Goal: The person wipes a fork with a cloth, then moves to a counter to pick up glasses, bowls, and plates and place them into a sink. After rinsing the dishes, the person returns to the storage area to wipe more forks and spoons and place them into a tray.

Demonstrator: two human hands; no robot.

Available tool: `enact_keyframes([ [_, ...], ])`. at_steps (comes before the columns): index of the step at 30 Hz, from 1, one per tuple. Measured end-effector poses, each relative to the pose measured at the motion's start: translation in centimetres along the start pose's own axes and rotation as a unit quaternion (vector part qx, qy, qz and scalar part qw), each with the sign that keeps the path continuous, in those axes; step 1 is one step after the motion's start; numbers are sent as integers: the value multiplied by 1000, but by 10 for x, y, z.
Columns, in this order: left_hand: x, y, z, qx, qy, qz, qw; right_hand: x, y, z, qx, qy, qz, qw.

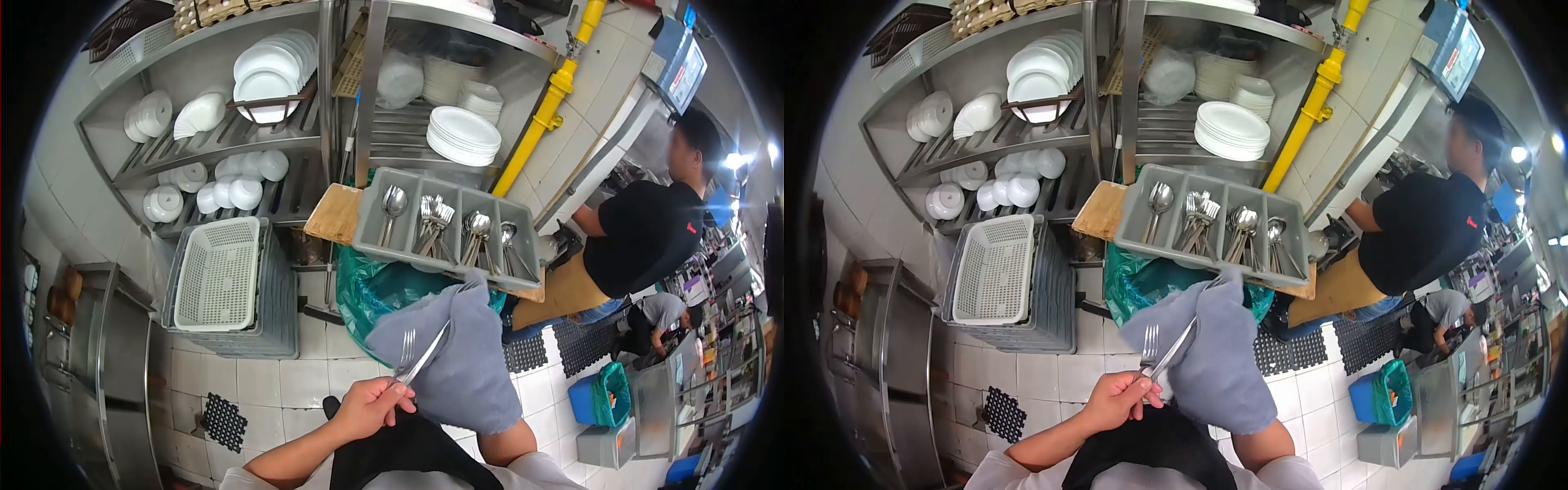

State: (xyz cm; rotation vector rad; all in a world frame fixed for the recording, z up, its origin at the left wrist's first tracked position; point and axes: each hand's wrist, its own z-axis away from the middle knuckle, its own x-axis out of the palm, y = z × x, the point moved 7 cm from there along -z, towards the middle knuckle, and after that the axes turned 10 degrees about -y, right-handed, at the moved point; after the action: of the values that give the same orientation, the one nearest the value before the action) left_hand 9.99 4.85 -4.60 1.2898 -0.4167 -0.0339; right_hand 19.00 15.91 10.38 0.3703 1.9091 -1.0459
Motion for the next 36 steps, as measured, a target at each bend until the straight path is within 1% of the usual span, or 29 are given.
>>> enact_keyframes([
  [1, 0, -3, 1, -6, -1, 2, 1000, 0, 5, -1, 16, 18, -22, 999],
  [3, -3, 4, 1, 32, 25, -69, 997, 8, 15, 2, 50, 42, -101, 993],
  [4, -3, 11, 1, 51, 40, -78, 995, 16, 20, 5, 68, 49, -159, 984],
  [6, -8, 14, -3, 66, 62, -72, 993, 38, 27, 13, 99, 48, -270, 956],
  [8, -13, 22, -7, 91, 100, -60, 989, 65, 27, 22, 108, 25, -339, 934],
  [9, -13, 20, -8, 92, 104, -60, 989, 72, 29, 28, 106, 22, -340, 934],
  [10, -15, 18, -10, 108, 122, -65, 984, 82, 19, 29, 62, -68, -138, 986],
  [11, -18, 17, -11, 125, 140, -69, 980, 95, 12, 31, 15, -153, 71, 986],
  [12, -18, 13, -11, 125, 142, -69, 979, 84, -1, 34, -70, -132, 57, 987],
  [13, -19, 8, -12, 116, 143, -69, 980, 84, 0, 36, -72, -131, 57, 987],
  [15, -21, 6, -11, 111, 146, -72, 980, 89, 3, 38, -53, -166, -3, 985],
  [16, -19, 1, -13, 72, 120, -51, 989, 87, 3, 34, -57, -164, -2, 985],
  [17, -16, -6, -14, 32, 94, -30, 995, 79, 3, 29, -43, -123, -12, 991],
  [18, -16, -7, -11, 35, 96, -32, 994, 70, 4, 24, -29, -82, -23, 996],
  [19, -13, -10, -9, 24, 82, -14, 996, 61, 4, 17, -33, -79, -23, 996],
  [21, -13, -14, -5, 8, 66, 0, 998, 43, 0, 0, -68, -120, -20, 990],
  [22, -14, -17, -2, 2, 75, 28, 997, 36, 4, -6, 65, -134, -373, 916],
  [23, -14, -22, 1, -5, 82, 58, 995, 32, 12, -17, 67, -136, -385, 910],
  [24, -15, -20, 1, 13, 89, 69, 994, 29, 19, -31, 26, -138, -275, 951],
  [25, -14, -19, 1, 7, 88, 70, 994, 27, 24, -39, -24, -130, -134, 982],
  [27, -18, -6, 0, 47, 105, 65, 991, 33, 31, -49, -61, -120, 29, 990],
  [28, -21, 1, 1, 65, 110, 65, 990, 37, 30, -49, -64, -121, 87, 987],
  [30, -28, 7, -1, 65, 125, 54, 989, 45, 23, -42, -49, -136, 172, 974],
  [33, -32, 9, -9, 57, 134, 53, 988, 61, 16, -25, -28, -158, 208, 965],
  [35, -29, 10, -16, 52, 129, 62, 988, 87, 25, 1, 27, -259, 35, 965],
  [36, -25, 12, -18, 53, 133, 70, 987, 100, 28, 18, 58, -304, -53, 950],
])
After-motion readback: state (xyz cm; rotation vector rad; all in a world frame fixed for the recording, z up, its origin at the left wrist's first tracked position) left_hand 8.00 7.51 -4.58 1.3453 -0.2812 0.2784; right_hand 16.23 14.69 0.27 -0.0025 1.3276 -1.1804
